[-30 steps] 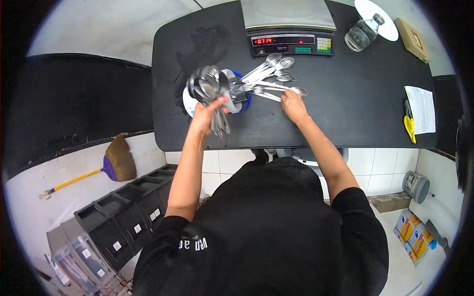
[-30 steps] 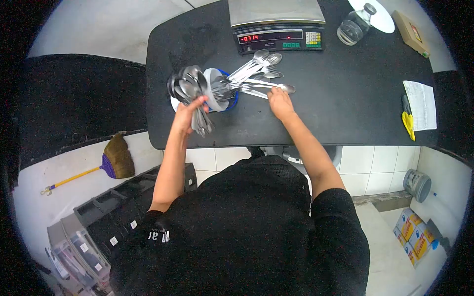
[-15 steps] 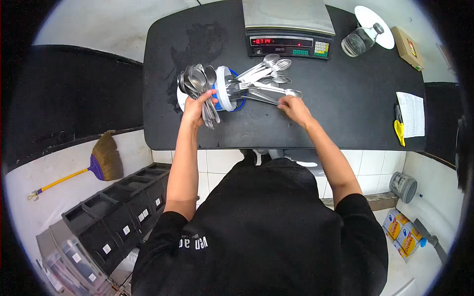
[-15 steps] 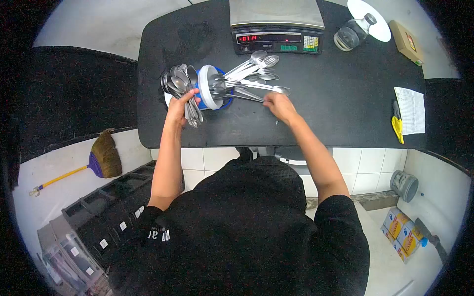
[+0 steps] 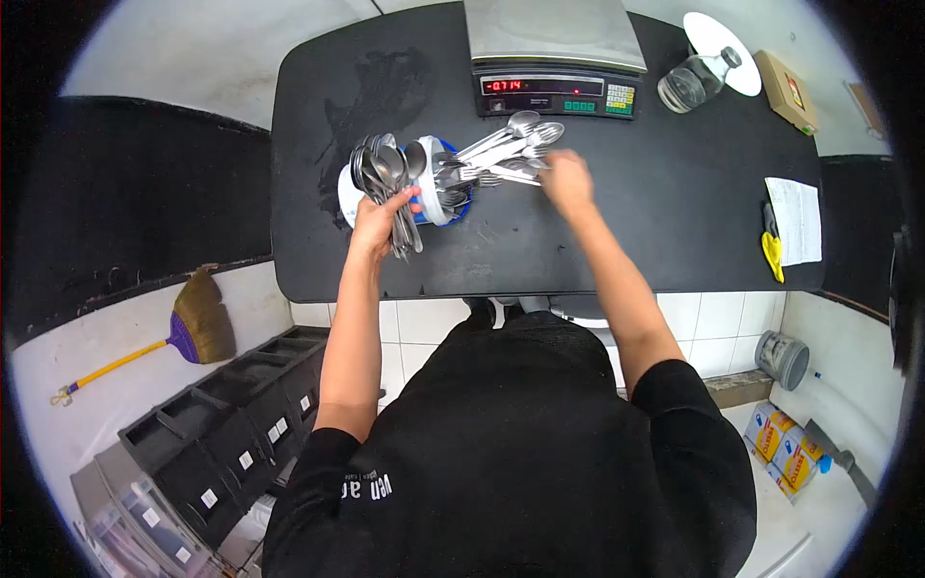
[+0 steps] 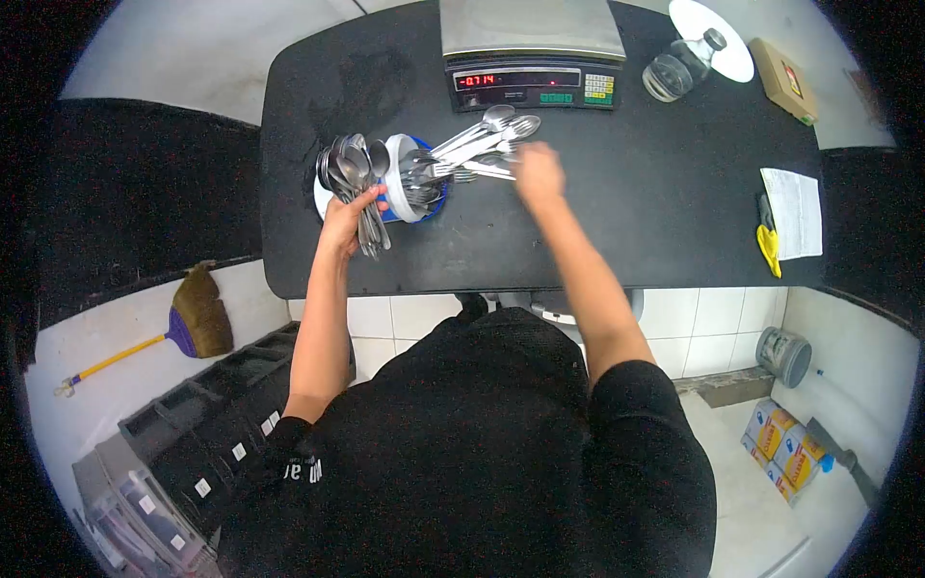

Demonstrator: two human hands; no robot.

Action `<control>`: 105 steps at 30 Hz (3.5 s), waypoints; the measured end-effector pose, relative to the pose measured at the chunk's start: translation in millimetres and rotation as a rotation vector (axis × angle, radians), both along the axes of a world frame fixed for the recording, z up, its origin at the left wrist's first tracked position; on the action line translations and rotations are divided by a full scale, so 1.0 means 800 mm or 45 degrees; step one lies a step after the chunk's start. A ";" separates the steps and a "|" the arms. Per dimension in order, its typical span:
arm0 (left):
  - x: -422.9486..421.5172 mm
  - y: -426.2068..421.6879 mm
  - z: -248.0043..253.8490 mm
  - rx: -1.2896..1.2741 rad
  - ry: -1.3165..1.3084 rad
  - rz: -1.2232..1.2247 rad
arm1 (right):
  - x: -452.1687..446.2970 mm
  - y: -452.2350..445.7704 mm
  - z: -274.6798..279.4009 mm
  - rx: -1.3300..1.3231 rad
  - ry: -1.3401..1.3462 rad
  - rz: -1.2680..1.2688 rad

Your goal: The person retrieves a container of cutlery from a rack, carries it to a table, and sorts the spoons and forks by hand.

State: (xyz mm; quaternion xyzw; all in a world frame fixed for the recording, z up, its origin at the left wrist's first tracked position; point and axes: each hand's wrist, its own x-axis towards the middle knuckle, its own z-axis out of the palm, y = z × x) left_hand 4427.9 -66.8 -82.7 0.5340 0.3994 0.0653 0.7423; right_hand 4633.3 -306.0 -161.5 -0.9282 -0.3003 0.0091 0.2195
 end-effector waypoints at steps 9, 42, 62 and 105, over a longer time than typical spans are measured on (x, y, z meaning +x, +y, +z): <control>-0.005 -0.003 0.014 -0.047 -0.004 -0.050 | 0.023 -0.094 -0.082 0.106 0.768 -0.347; 0.006 -0.001 0.010 0.020 0.072 -0.018 | 0.052 0.035 -0.018 0.079 -0.063 -0.009; 0.008 0.005 0.011 0.055 0.122 -0.084 | 0.121 -0.023 0.001 -0.052 0.656 0.038; 0.009 -0.003 0.019 0.070 0.180 -0.083 | 0.148 -0.051 -0.048 0.694 1.056 -0.395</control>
